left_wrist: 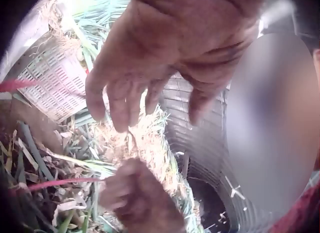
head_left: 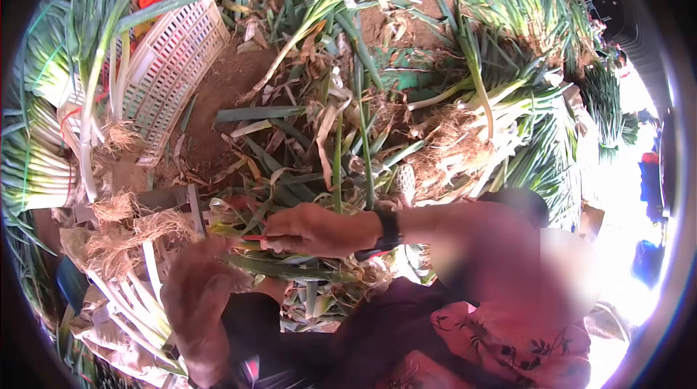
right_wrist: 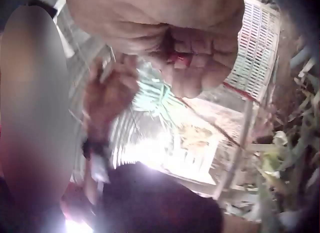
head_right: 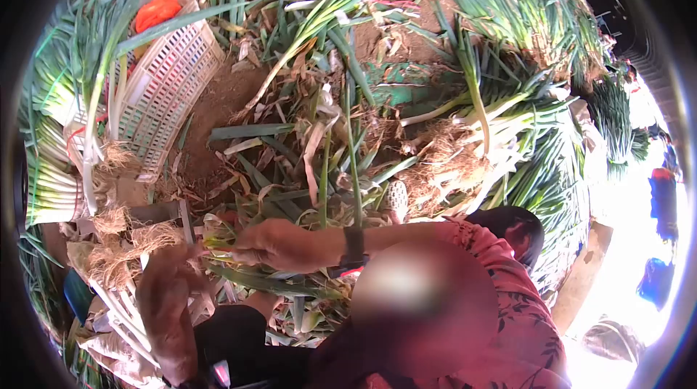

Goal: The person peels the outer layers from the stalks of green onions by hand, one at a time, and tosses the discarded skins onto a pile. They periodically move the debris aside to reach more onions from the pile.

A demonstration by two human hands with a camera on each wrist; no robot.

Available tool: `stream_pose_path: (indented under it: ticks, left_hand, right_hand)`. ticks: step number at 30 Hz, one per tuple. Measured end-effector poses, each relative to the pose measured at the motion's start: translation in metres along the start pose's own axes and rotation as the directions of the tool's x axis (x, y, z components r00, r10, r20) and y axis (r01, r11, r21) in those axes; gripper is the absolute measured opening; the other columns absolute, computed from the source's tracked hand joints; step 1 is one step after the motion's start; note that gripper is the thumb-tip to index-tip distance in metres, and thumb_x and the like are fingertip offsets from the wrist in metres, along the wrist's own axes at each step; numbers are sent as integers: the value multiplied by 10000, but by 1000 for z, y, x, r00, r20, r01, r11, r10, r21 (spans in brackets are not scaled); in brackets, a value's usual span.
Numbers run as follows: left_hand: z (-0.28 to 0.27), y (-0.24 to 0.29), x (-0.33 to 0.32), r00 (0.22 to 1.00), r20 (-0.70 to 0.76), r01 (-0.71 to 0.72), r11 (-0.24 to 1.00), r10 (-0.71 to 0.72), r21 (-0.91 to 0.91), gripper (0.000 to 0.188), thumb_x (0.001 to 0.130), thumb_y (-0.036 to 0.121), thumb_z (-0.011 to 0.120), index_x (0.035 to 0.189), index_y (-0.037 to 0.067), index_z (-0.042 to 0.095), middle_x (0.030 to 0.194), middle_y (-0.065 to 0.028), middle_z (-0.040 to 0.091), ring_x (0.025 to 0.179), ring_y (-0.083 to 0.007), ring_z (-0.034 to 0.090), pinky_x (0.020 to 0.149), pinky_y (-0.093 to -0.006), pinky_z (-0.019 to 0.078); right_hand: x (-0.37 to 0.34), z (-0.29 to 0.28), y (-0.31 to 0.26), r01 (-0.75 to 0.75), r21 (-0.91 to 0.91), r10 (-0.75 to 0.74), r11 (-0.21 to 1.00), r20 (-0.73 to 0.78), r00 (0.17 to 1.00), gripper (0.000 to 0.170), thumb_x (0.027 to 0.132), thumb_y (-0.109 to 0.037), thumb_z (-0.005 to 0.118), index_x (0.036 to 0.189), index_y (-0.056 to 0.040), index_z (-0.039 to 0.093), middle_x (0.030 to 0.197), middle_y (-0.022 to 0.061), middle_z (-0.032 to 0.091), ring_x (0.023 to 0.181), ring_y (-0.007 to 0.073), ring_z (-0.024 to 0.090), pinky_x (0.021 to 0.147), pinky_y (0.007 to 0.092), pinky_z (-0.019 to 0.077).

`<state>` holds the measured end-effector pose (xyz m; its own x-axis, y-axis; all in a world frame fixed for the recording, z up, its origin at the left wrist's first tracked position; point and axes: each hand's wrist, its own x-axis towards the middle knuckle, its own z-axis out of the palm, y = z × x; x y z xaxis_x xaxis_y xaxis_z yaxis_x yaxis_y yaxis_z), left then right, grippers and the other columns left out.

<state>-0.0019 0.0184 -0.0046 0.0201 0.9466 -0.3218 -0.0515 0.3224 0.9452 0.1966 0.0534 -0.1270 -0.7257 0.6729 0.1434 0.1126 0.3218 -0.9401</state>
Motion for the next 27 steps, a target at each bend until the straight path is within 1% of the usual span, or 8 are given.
stream_pose_path:
  ticks: [1,3,6,8,10,23,26,27]
  left_hand:
    - [4,-12,8,963,52,-271,939,266,211,460,863,278,646,1126,-85,546,959,-204,646,701,-230,628,685,-324,503]
    - [22,-14,8,851,158,-519,759,500,392,468,865,259,648,1179,-70,537,977,-193,646,683,-225,622,689,-318,501]
    - [54,-7,0,888,277,-422,890,368,170,386,908,222,610,1192,-34,561,867,-124,653,627,-174,597,638,-291,487]
    - [40,-13,7,861,498,-56,953,-105,298,305,951,210,559,1132,-31,605,695,-37,603,573,-90,540,548,-239,437]
    - [35,-4,13,900,431,-57,966,-60,253,280,962,216,544,1085,-22,627,638,-5,563,539,-64,506,507,-220,398]
    - [35,-5,26,904,427,-159,952,33,262,224,887,177,650,1023,-1,671,702,16,612,514,-18,443,483,-171,378]
    - [38,-13,21,909,415,-237,872,43,429,256,886,164,651,1072,-12,649,855,-34,666,609,-51,555,539,-193,453]
    - [40,-16,19,906,421,-236,876,42,420,256,886,164,651,1072,-12,649,855,-34,666,609,-51,555,539,-193,453]
  right_hand:
    - [-3,-9,-23,9,-15,-9,1000,-6,1000,159,938,-134,538,1027,-16,596,865,136,660,765,242,672,690,313,550]
    - [-9,-27,-67,-96,809,271,580,-80,959,208,962,-195,529,957,-9,621,751,96,649,662,208,655,611,303,537]
    - [-9,-55,-105,-26,856,274,517,-137,952,253,987,-226,489,955,-11,618,748,68,645,663,149,648,603,274,532]
    - [-11,-87,-109,109,700,272,706,-410,870,241,993,-205,458,948,-26,613,714,51,607,587,122,585,532,254,482]
    - [-17,-133,-97,268,840,439,471,-487,755,245,1001,-213,430,928,-55,602,685,-12,527,563,71,445,513,210,390]
    - [-245,-255,-151,255,563,325,786,-728,604,234,991,-193,447,1085,-38,595,669,-56,411,581,48,372,522,187,325]
    - [-407,-270,-188,-162,174,210,971,-948,240,236,973,-203,471,1139,-72,577,767,-61,450,654,29,418,576,166,359]
    - [-442,-240,-208,-429,129,111,894,-992,-65,269,950,-261,517,1150,-86,564,873,-34,523,735,44,485,637,190,407]
